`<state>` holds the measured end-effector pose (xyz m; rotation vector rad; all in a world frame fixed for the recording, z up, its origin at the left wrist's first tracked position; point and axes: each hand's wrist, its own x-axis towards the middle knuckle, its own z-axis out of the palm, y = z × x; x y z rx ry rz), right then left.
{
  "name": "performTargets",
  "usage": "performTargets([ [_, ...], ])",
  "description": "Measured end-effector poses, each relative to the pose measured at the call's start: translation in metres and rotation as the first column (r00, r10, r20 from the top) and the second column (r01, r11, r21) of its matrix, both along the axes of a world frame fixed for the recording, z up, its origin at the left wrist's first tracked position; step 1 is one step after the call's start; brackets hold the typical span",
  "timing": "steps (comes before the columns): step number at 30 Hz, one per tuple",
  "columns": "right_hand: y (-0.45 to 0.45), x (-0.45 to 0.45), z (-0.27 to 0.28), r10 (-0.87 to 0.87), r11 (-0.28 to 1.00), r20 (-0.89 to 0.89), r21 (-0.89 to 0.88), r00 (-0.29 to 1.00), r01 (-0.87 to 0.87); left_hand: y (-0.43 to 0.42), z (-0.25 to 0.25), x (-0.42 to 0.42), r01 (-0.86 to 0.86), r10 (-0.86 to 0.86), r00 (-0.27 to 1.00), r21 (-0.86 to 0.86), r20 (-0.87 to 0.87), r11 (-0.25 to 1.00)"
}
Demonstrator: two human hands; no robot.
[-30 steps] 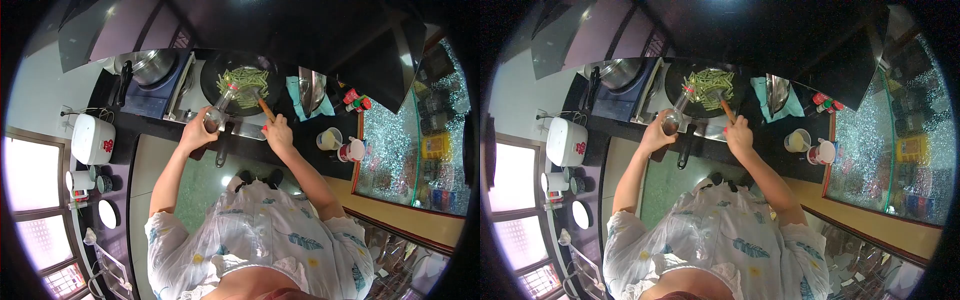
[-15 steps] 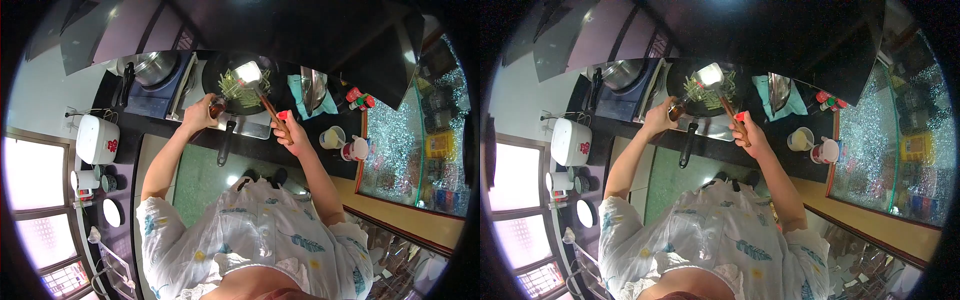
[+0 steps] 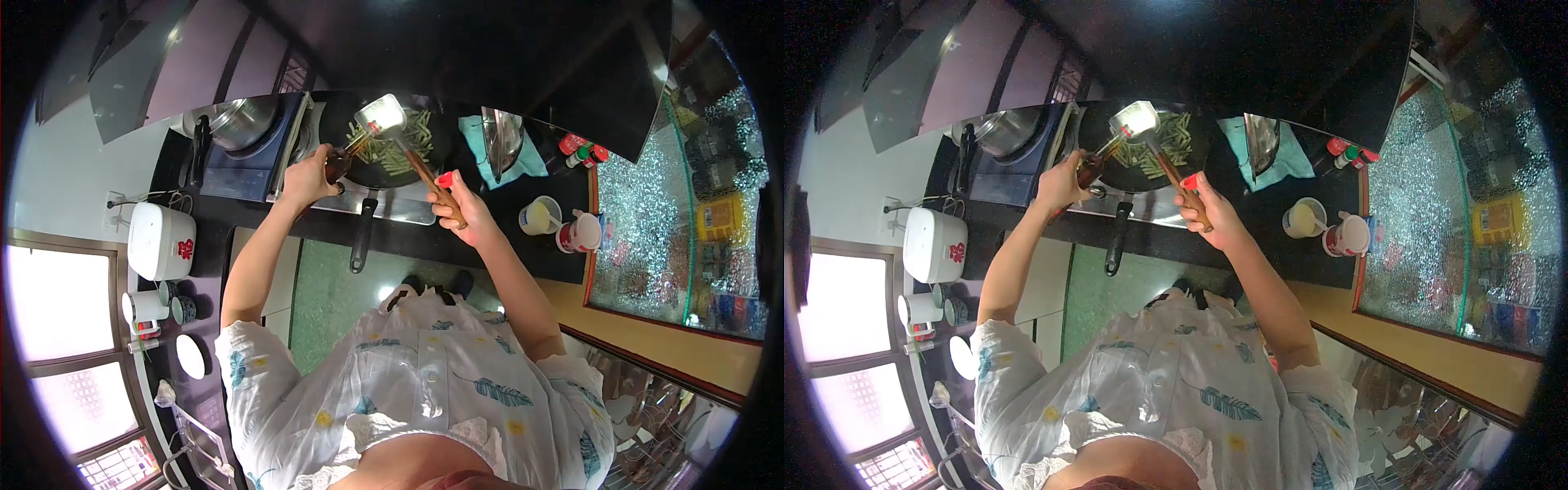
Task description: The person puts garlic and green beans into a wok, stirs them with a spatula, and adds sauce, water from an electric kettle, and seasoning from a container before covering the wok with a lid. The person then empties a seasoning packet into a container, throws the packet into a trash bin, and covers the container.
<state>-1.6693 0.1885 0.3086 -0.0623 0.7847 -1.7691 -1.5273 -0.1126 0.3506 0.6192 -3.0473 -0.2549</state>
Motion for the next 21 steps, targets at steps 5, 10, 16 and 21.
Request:
performTargets([
  [5,-0.001,-0.002,0.003,0.007,1.000,0.001,0.004,1.000,-0.007,-0.005,0.002,-0.001,0.019,-0.021,1.000,-0.079,-0.018,0.997],
  [10,-0.002,-0.002,0.005,0.016,1.000,-0.004,0.021,1.000,-0.016,-0.008,0.004,-0.002,0.012,-0.014,1.000,-0.104,-0.014,0.994],
  [16,-0.004,-0.002,0.005,0.026,1.000,-0.013,0.019,1.000,-0.025,-0.011,0.004,-0.002,0.005,-0.005,1.000,-0.120,0.003,0.993],
  [21,-0.006,-0.001,0.008,0.020,0.999,-0.016,0.048,1.000,-0.019,-0.010,0.007,-0.001,-0.008,0.008,1.000,-0.128,-0.002,0.992],
])
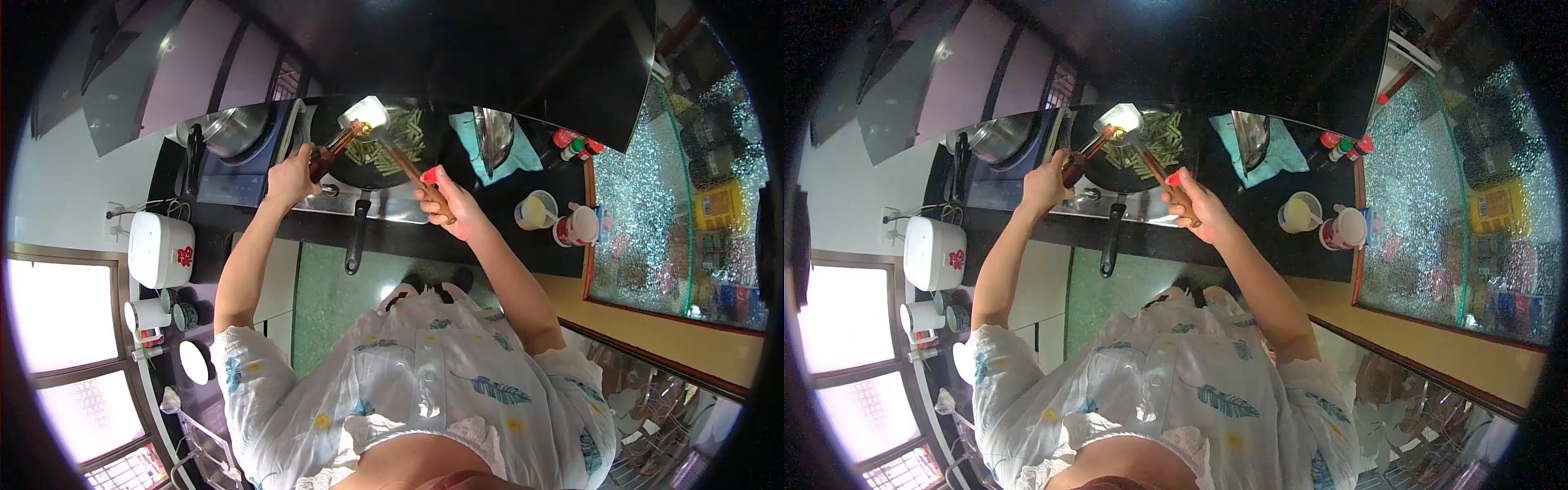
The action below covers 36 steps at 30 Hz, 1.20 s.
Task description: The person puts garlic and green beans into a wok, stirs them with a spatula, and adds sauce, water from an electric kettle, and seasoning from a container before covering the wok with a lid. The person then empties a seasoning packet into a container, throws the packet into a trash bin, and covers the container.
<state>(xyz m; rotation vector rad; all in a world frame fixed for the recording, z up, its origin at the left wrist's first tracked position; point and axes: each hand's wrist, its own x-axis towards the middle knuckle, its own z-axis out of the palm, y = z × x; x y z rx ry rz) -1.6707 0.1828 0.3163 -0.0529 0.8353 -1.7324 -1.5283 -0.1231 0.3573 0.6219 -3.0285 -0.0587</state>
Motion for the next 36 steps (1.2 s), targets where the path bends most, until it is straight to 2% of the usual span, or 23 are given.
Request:
performTargets([
  [4,-0.001,0.000,-0.001,0.001,1.000,0.013,0.006,1.000,-0.001,-0.001,0.002,0.000,-0.007,0.007,1.000,-0.008,0.001,1.000],
  [7,-0.001,-0.001,-0.003,0.008,1.000,0.027,-0.006,1.000,-0.008,0.002,0.007,-0.001,-0.037,0.037,0.999,0.050,-0.015,0.998],
  [10,-0.003,-0.002,-0.005,-0.011,1.000,0.035,0.008,0.999,0.010,0.004,0.009,0.000,0.012,0.015,0.982,0.140,-0.191,0.990],
  [16,-0.006,-0.007,-0.003,0.004,1.000,0.037,-0.015,0.999,-0.003,0.019,0.017,0.003,0.008,0.104,0.941,0.328,-0.321,0.945],
  [19,-0.009,-0.011,0.004,0.006,1.000,0.012,-0.019,1.000,-0.006,0.018,-0.001,0.012,0.017,0.150,0.925,0.432,-0.349,0.901],
  [23,-0.013,-0.017,0.020,0.001,1.000,-0.028,-0.015,1.000,-0.002,0.019,-0.023,0.024,0.023,0.162,0.900,0.415,-0.405,0.910],
  [32,-0.016,-0.037,0.044,-0.001,0.997,-0.151,-0.077,0.989,-0.011,0.021,-0.047,0.041,-0.038,0.314,0.873,0.589,-0.373,0.807],
  [36,-0.014,-0.045,0.051,-0.003,0.997,-0.181,-0.072,0.983,-0.010,0.020,-0.056,0.044,-0.014,0.284,0.860,0.536,-0.424,0.844],
])
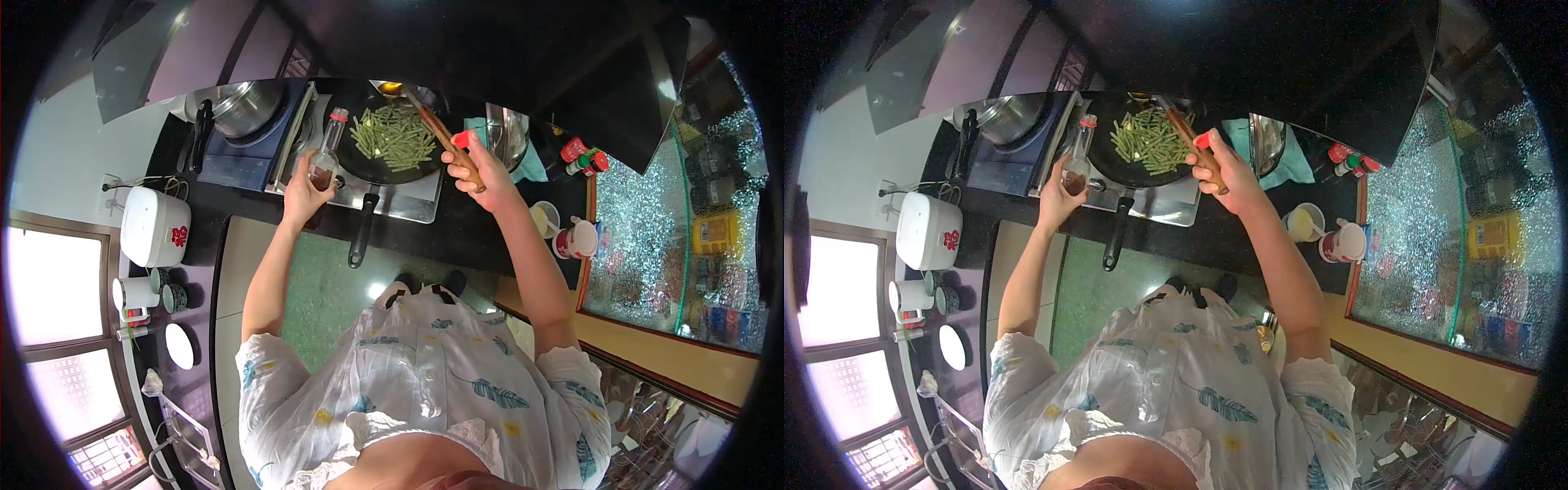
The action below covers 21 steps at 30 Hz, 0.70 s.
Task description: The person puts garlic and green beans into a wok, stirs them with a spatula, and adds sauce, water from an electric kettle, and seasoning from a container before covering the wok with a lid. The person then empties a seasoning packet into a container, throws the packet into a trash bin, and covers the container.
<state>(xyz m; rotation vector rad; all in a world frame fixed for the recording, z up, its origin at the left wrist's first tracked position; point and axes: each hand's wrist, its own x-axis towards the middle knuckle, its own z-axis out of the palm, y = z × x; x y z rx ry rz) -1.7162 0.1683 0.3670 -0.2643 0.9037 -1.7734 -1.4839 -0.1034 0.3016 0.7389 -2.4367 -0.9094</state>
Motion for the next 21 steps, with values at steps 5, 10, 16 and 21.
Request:
performTargets([
  [5,0.002,-0.002,0.007,-0.036,0.999,-0.022,-0.006,0.999,0.036,-0.001,-0.008,-0.001,0.013,-0.015,0.999,0.070,0.031,0.997],
  [10,0.002,-0.002,0.011,-0.029,0.999,-0.032,-0.015,0.999,0.029,0.001,-0.008,-0.004,0.034,-0.034,0.999,0.098,0.003,0.995],
  [16,0.000,-0.001,0.012,-0.018,1.000,-0.026,-0.013,0.999,0.017,0.003,-0.005,-0.004,0.041,-0.040,0.999,0.080,-0.011,0.996],
  [21,-0.002,0.000,0.012,-0.005,0.999,0.022,-0.035,1.000,0.005,0.003,-0.004,-0.002,0.054,-0.050,0.998,0.117,-0.040,0.992],
])
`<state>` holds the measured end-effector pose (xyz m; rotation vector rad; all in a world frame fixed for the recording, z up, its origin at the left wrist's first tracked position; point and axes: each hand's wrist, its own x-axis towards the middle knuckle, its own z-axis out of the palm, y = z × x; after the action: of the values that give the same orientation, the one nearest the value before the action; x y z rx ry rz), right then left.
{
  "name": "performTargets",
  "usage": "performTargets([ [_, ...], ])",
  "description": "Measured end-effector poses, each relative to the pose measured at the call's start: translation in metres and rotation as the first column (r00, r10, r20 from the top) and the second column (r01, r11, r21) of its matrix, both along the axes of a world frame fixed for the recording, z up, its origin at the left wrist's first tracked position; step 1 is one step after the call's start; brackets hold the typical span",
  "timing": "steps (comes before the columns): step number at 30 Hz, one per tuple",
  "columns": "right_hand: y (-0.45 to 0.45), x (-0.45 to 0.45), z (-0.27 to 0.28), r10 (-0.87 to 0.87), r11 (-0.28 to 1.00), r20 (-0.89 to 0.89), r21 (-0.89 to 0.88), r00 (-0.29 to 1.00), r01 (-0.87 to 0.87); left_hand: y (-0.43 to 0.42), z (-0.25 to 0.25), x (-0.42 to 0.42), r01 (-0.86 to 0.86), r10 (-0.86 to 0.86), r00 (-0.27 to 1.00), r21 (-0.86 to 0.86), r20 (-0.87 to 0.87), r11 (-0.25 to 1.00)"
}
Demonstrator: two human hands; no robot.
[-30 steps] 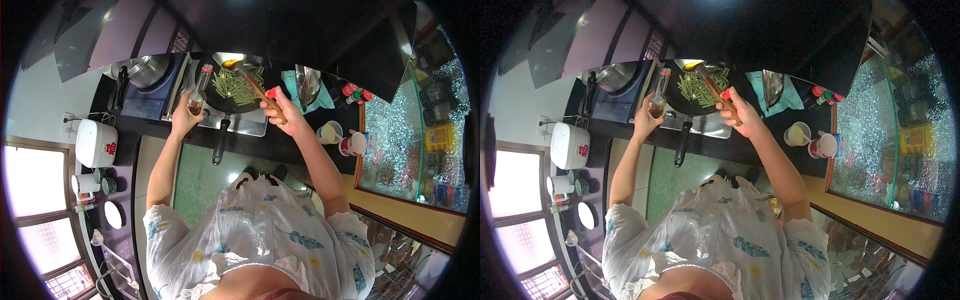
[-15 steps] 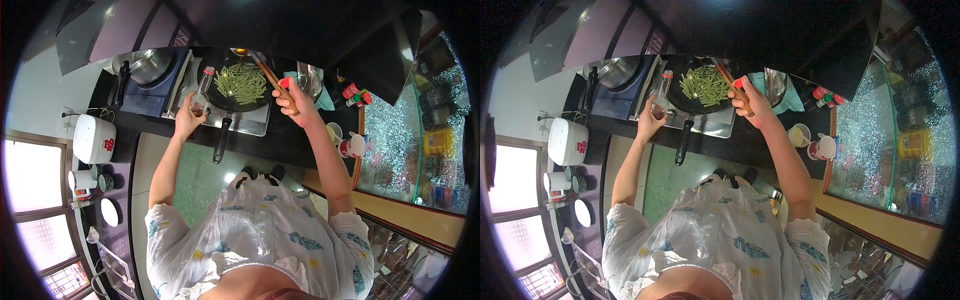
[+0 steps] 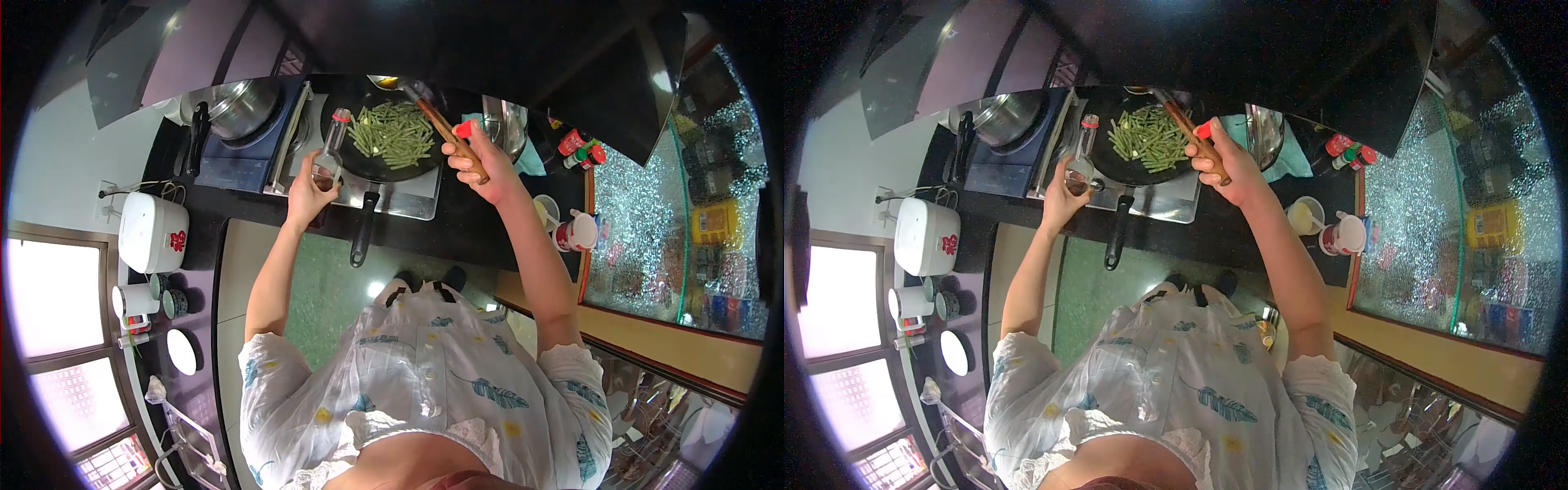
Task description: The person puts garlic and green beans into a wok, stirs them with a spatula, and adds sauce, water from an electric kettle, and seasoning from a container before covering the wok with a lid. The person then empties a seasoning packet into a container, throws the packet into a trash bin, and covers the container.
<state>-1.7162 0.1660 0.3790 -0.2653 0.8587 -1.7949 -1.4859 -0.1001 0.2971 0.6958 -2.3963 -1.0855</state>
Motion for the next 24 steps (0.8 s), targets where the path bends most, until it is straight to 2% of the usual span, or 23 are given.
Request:
performTargets([
  [2,0.000,0.001,-0.001,0.003,1.000,0.006,-0.003,1.000,-0.003,-0.002,-0.004,0.002,0.002,-0.004,1.000,-0.096,-0.019,0.995],
  [8,0.002,0.007,-0.002,-0.032,0.999,-0.038,0.023,0.999,0.032,-0.003,-0.006,0.011,0.031,-0.026,0.998,0.074,-0.062,0.997],
  [17,0.002,0.010,-0.007,-0.060,0.996,-0.067,0.061,0.996,0.064,0.002,0.003,0.036,0.004,0.010,0.995,0.147,-0.100,0.989],
  [24,0.000,0.003,-0.009,-0.026,0.995,-0.138,0.089,0.990,0.039,0.025,0.017,0.067,-0.109,0.113,0.992,0.076,-0.051,0.991],
])
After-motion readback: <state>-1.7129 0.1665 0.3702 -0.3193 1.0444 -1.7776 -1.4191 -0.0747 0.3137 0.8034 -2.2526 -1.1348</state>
